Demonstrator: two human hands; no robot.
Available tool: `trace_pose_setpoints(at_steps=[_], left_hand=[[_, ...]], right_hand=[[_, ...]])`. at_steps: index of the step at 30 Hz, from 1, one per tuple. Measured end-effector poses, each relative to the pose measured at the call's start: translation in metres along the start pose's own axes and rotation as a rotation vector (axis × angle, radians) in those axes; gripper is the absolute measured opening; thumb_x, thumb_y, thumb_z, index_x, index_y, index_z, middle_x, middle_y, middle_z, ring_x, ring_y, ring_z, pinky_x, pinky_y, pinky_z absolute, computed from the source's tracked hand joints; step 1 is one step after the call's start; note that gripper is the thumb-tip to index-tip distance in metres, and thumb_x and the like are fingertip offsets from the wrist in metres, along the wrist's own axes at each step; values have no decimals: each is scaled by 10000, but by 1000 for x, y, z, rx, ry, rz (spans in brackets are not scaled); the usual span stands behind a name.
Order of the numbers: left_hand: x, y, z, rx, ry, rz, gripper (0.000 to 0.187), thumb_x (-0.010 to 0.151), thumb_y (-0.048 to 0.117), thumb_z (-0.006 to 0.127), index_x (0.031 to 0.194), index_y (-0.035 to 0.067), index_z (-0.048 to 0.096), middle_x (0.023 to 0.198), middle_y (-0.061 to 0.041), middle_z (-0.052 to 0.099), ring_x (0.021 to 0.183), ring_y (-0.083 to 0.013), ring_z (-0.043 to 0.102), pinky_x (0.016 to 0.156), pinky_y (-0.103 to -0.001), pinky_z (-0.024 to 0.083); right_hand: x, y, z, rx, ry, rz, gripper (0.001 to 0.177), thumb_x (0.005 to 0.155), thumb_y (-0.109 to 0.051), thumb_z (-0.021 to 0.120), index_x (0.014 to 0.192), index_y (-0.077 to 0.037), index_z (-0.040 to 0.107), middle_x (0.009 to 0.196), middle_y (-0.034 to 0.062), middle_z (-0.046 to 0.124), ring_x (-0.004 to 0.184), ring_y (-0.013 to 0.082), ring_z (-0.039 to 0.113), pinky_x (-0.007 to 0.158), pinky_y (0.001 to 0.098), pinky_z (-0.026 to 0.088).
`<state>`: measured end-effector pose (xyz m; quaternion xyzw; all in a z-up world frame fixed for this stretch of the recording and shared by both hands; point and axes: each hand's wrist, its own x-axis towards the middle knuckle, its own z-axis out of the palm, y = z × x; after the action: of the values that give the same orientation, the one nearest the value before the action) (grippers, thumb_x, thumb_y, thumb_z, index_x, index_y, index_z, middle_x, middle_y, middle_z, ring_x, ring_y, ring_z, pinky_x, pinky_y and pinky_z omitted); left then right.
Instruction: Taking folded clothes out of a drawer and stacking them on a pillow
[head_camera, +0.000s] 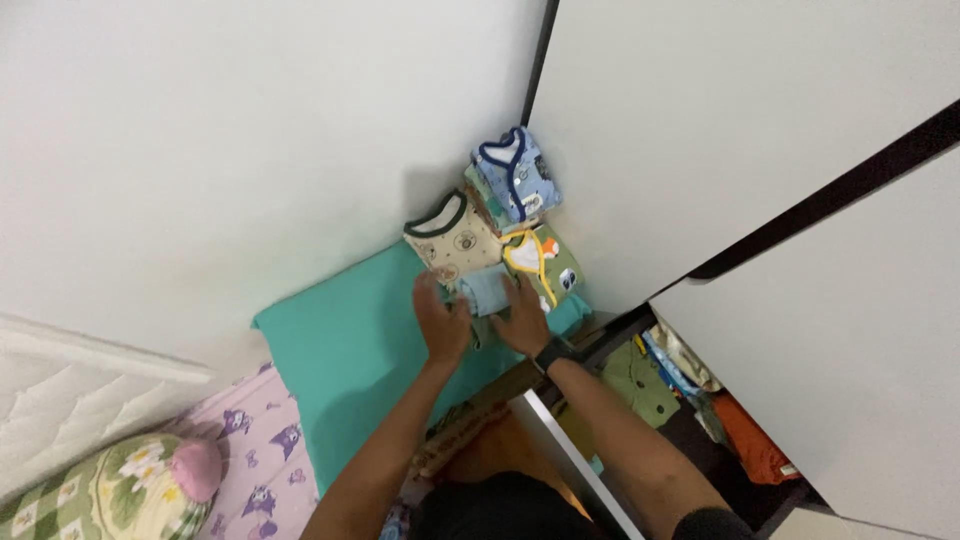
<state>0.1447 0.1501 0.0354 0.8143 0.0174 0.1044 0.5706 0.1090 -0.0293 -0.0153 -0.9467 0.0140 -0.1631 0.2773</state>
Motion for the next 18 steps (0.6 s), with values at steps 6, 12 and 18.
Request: trace_pose_setpoints(at_steps=[6,12,18], left_hand=[[-19,-8,-10,277,-167,476,554,926,110,654,1445,18,482,1581,-269,355,1401,-451,397,1145,-571,322],[-21,-75,4,290,-374,484,521,1018,136,584,1486,-28,423,1576,-253,382,1419,-466,390,1169,-561,348],[-8,-100,-4,396,-528,462,620,1016,220,597,1532,-30,361,1589,-258,372,1468,-455,351,1185,-522,326]], right_hand=[[14,-43,-8,-190,-254,3,880,862,-345,767,1596,-270,287,1653,271,157,1432,575,261,1102,657,320],[28,-47,-1,-222,-410,48,831,883,-192,682,1602,-262,271,1661,239,136,1466,543,226,1134,684,266],[19,-8,27,-153,-312,-1,725,873,-40,623,1543,-276,479,1676,152,300,1457,511,365,1166,597,361]])
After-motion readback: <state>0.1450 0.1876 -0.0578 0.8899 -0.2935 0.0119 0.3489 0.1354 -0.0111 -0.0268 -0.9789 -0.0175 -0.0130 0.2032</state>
